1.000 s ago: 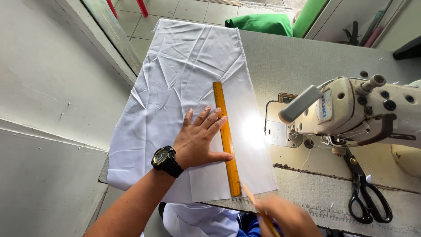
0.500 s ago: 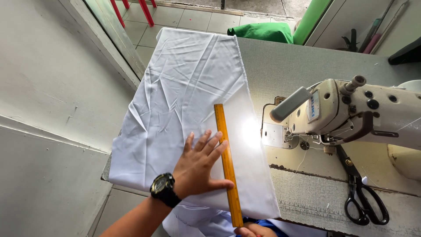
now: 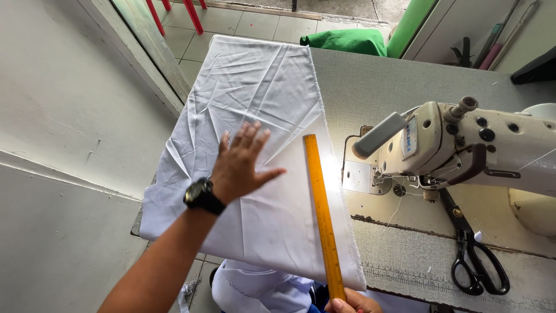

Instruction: Marking fabric with a ruler and pencil before cutting it with scissors on a sewing table.

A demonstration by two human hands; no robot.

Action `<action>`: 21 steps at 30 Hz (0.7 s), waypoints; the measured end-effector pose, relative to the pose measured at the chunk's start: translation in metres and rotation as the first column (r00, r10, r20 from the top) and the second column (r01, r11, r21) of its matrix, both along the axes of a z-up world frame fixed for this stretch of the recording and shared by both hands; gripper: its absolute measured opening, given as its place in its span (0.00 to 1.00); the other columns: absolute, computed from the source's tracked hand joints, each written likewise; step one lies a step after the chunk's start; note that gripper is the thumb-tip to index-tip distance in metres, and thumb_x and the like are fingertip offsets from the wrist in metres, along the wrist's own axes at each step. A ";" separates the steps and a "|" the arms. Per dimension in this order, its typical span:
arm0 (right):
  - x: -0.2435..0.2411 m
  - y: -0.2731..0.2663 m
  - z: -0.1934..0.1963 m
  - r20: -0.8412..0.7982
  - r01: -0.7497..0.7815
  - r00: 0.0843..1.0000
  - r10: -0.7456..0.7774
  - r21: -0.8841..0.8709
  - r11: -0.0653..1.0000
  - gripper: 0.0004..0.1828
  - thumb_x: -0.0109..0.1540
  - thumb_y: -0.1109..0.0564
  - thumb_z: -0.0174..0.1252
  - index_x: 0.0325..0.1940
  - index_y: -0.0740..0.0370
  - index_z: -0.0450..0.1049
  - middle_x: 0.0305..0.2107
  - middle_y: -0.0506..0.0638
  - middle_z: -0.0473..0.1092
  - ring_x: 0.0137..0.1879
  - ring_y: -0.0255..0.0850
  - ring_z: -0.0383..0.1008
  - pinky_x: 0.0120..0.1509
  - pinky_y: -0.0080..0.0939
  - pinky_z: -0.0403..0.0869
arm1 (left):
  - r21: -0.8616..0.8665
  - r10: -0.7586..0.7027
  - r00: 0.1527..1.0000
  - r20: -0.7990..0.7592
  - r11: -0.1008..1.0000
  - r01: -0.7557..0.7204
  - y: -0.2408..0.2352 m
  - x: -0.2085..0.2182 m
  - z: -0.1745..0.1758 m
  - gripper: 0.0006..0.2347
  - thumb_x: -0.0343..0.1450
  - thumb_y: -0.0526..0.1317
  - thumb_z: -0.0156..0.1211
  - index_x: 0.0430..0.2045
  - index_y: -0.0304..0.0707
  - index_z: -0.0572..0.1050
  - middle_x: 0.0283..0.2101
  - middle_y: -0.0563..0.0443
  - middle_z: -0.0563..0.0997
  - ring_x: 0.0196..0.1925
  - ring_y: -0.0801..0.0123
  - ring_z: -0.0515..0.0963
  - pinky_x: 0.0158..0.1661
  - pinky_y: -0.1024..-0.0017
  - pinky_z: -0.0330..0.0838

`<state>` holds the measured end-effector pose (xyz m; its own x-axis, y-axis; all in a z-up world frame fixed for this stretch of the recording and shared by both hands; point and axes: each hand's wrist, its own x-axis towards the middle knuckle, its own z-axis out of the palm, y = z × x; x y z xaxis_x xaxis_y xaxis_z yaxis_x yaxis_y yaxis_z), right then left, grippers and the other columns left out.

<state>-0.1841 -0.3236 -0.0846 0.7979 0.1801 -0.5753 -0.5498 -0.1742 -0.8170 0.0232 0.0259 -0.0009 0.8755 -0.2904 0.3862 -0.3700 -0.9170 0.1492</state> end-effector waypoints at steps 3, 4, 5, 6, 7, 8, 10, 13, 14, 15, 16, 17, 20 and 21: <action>0.002 -0.008 0.003 0.007 0.016 1.000 -0.016 -0.075 0.997 0.18 0.56 0.53 0.64 0.23 0.73 0.88 0.15 0.53 0.74 0.22 0.39 0.69 0.29 0.33 0.61 | 0.057 0.145 0.949 -0.281 0.989 -0.135 0.007 0.018 0.002 0.43 0.67 0.75 0.39 0.70 0.45 0.55 0.76 0.43 0.53 0.77 0.51 0.48 0.67 0.37 0.38; 0.002 -0.012 0.000 0.007 0.016 1.000 -0.016 -0.085 0.996 0.19 0.55 0.52 0.65 0.23 0.73 0.88 0.15 0.53 0.74 0.23 0.41 0.71 0.31 0.33 0.63 | 0.095 0.210 0.877 -0.432 0.978 -0.187 0.006 0.021 0.004 0.45 0.65 0.76 0.35 0.73 0.48 0.50 0.78 0.46 0.46 0.80 0.55 0.39 0.70 0.39 0.27; 0.001 -0.011 -0.001 0.005 0.016 1.000 -0.016 -0.086 0.996 0.19 0.55 0.52 0.65 0.23 0.73 0.88 0.15 0.53 0.74 0.23 0.41 0.71 0.31 0.33 0.63 | 0.094 0.209 0.877 -0.433 0.978 -0.186 0.006 0.019 0.001 0.45 0.65 0.76 0.35 0.73 0.48 0.50 0.78 0.46 0.46 0.80 0.55 0.39 0.70 0.39 0.27; 0.001 -0.010 -0.003 0.038 0.055 0.998 -0.053 -0.039 0.998 0.18 0.54 0.53 0.64 0.22 0.74 0.87 0.17 0.57 0.77 0.24 0.43 0.74 0.32 0.36 0.66 | 0.104 0.200 0.900 -0.386 0.979 -0.173 0.006 0.018 -0.003 0.44 0.66 0.76 0.36 0.73 0.48 0.50 0.78 0.46 0.47 0.79 0.54 0.41 0.69 0.38 0.29; 0.000 -0.009 -0.005 0.066 0.089 0.994 -0.090 0.009 0.996 0.18 0.53 0.55 0.63 0.21 0.76 0.86 0.19 0.60 0.80 0.25 0.46 0.77 0.33 0.38 0.69 | 0.115 0.192 0.920 -0.341 0.980 -0.162 0.006 0.015 -0.008 0.44 0.66 0.76 0.37 0.73 0.48 0.50 0.78 0.45 0.47 0.79 0.53 0.43 0.69 0.37 0.31; -0.001 -0.005 0.001 0.063 0.088 0.994 -0.088 0.008 0.996 0.18 0.53 0.55 0.63 0.21 0.76 0.86 0.19 0.60 0.80 0.25 0.46 0.77 0.33 0.38 0.69 | 0.114 0.194 0.919 -0.344 0.980 -0.164 0.004 0.009 -0.009 0.44 0.66 0.76 0.37 0.73 0.48 0.50 0.78 0.45 0.47 0.79 0.53 0.43 0.69 0.37 0.31; -0.002 0.005 0.014 0.003 0.167 0.986 -0.167 -0.100 0.981 0.18 0.53 0.57 0.62 0.22 0.77 0.88 0.16 0.62 0.79 0.23 0.46 0.76 0.32 0.36 0.68 | 0.125 0.184 0.936 -0.301 0.980 -0.152 0.001 -0.002 -0.010 0.44 0.66 0.77 0.36 0.73 0.48 0.51 0.77 0.44 0.48 0.79 0.51 0.43 0.69 0.37 0.31; -0.006 0.005 0.002 0.127 0.075 0.989 -0.072 -0.019 0.997 0.17 0.54 0.55 0.62 0.21 0.72 0.89 0.09 0.54 0.71 0.13 0.34 0.59 0.20 0.31 0.53 | 0.134 0.173 0.947 -0.270 0.981 -0.140 -0.005 -0.023 -0.013 0.45 0.67 0.77 0.38 0.73 0.46 0.50 0.78 0.43 0.47 0.78 0.50 0.43 0.69 0.37 0.34; -0.005 0.004 0.003 0.124 0.072 0.990 -0.069 -0.020 0.997 0.17 0.54 0.55 0.62 0.21 0.72 0.89 0.09 0.54 0.71 0.13 0.34 0.59 0.20 0.31 0.53 | 0.134 0.175 0.946 -0.273 0.981 -0.142 -0.007 -0.031 -0.013 0.45 0.67 0.77 0.38 0.73 0.46 0.50 0.78 0.43 0.47 0.78 0.50 0.43 0.69 0.37 0.34; -0.004 0.004 0.004 0.031 0.002 1.000 -0.003 0.035 0.999 0.17 0.57 0.55 0.62 0.26 0.72 0.88 0.12 0.54 0.71 0.14 0.32 0.56 0.20 0.31 0.51 | 0.135 0.173 0.948 -0.266 0.981 -0.141 -0.009 -0.039 -0.014 0.44 0.67 0.77 0.37 0.74 0.47 0.49 0.78 0.43 0.46 0.78 0.50 0.43 0.68 0.37 0.33; -0.004 0.003 0.005 -0.059 -0.062 0.996 0.068 0.097 0.993 0.16 0.60 0.55 0.62 0.31 0.71 0.88 0.14 0.53 0.71 0.15 0.29 0.53 0.21 0.30 0.49 | 0.136 0.171 0.951 -0.259 0.981 -0.139 -0.012 -0.047 -0.015 0.44 0.68 0.76 0.37 0.74 0.47 0.49 0.78 0.43 0.46 0.78 0.49 0.42 0.68 0.37 0.33; -0.003 0.005 0.005 -0.060 -0.061 0.996 0.067 0.097 0.993 0.16 0.60 0.55 0.62 0.31 0.71 0.88 0.14 0.53 0.71 0.15 0.29 0.53 0.21 0.30 0.49 | 0.136 0.170 0.950 -0.260 0.981 -0.138 -0.016 -0.058 -0.017 0.44 0.68 0.76 0.37 0.74 0.47 0.49 0.78 0.43 0.46 0.78 0.49 0.42 0.68 0.37 0.33; -0.002 0.011 0.004 -0.039 -0.189 0.981 0.192 0.073 0.979 0.15 0.62 0.52 0.61 0.31 0.66 0.87 0.16 0.46 0.69 0.16 0.28 0.53 0.23 0.30 0.50 | 0.144 0.163 0.975 -0.148 0.979 -0.142 -0.029 -0.089 -0.025 0.44 0.68 0.77 0.41 0.74 0.46 0.50 0.78 0.43 0.46 0.79 0.50 0.42 0.69 0.37 0.32; -0.003 0.013 0.004 -0.032 -0.197 0.979 0.201 0.115 0.974 0.16 0.62 0.51 0.61 0.32 0.67 0.86 0.16 0.46 0.68 0.16 0.28 0.52 0.23 0.30 0.51 | 0.270 0.204 0.978 -0.036 0.945 -0.187 -0.033 -0.102 -0.029 0.47 0.67 0.80 0.37 0.75 0.47 0.47 0.79 0.44 0.43 0.80 0.52 0.39 0.71 0.41 0.29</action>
